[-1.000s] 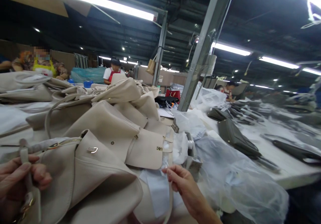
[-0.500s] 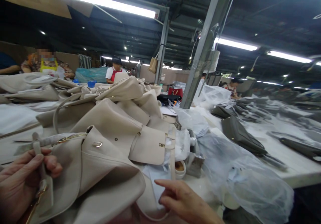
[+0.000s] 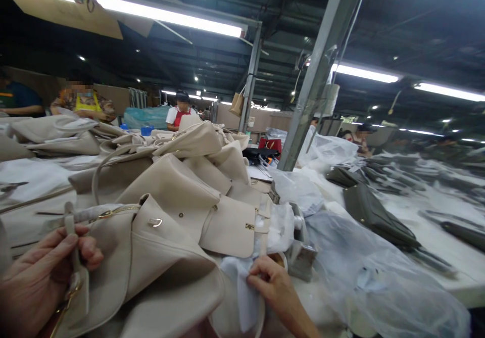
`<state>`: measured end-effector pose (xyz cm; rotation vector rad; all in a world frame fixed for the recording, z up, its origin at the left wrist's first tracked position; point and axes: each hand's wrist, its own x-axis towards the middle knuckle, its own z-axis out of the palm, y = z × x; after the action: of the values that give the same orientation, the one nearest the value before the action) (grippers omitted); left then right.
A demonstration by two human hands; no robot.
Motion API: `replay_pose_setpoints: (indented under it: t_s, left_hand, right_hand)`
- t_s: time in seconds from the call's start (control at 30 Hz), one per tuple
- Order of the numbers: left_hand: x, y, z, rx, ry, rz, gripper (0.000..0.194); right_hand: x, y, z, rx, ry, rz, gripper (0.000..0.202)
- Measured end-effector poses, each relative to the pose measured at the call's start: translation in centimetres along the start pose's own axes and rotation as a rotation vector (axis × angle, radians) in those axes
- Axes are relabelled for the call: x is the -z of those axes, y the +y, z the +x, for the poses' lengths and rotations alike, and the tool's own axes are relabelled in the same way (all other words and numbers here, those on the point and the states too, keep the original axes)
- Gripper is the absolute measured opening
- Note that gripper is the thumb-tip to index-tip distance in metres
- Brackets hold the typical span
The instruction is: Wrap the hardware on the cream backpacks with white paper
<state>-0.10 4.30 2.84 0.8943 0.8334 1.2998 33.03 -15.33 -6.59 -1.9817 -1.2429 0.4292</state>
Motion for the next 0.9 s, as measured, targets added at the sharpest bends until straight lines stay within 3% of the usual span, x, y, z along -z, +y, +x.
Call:
replay_pose_setpoints:
  t_s: [0.07,0.13,0.23,0.4,0.6,0.9]
  left_hand:
    - [-0.1,0.1,0.0,0.011,0.001,-0.003,0.027]
    - [-0.1,0.2,-0.1,0.018,0.017,-0.001,0.027]
    - [-0.2,0.3,-0.3,0.034,0.024,-0.001,0.03]
    - [-0.4,0.5,-0.5,0.045,0.029,0.003,0.029]
    - [-1.0,1.0,-0.9,0.031,0.034,-0.008,0.026]
    - [-0.6,0.8,-0.9,0.022,-0.006,-0.021,0.025]
  right_hand:
    - [0.2,-0.2,0.2,-0.073,-0.087,0.133,0.02]
    - [0.1,-0.5,0.3,-0.043,-0.117,0.13,0.018]
    - [-0.4,-0.7,0.2,0.058,-0.061,0.076,0.011]
    - [-0.3,-0.7,0.3,-0.051,-0.053,0.183,0.013]
    - [0.3,-2.5,0.3,-0.013,-0.091,-0.048,0.019]
    - [0.6,-2.0,1.9,-0.173,-0.11,0.204,0.024]
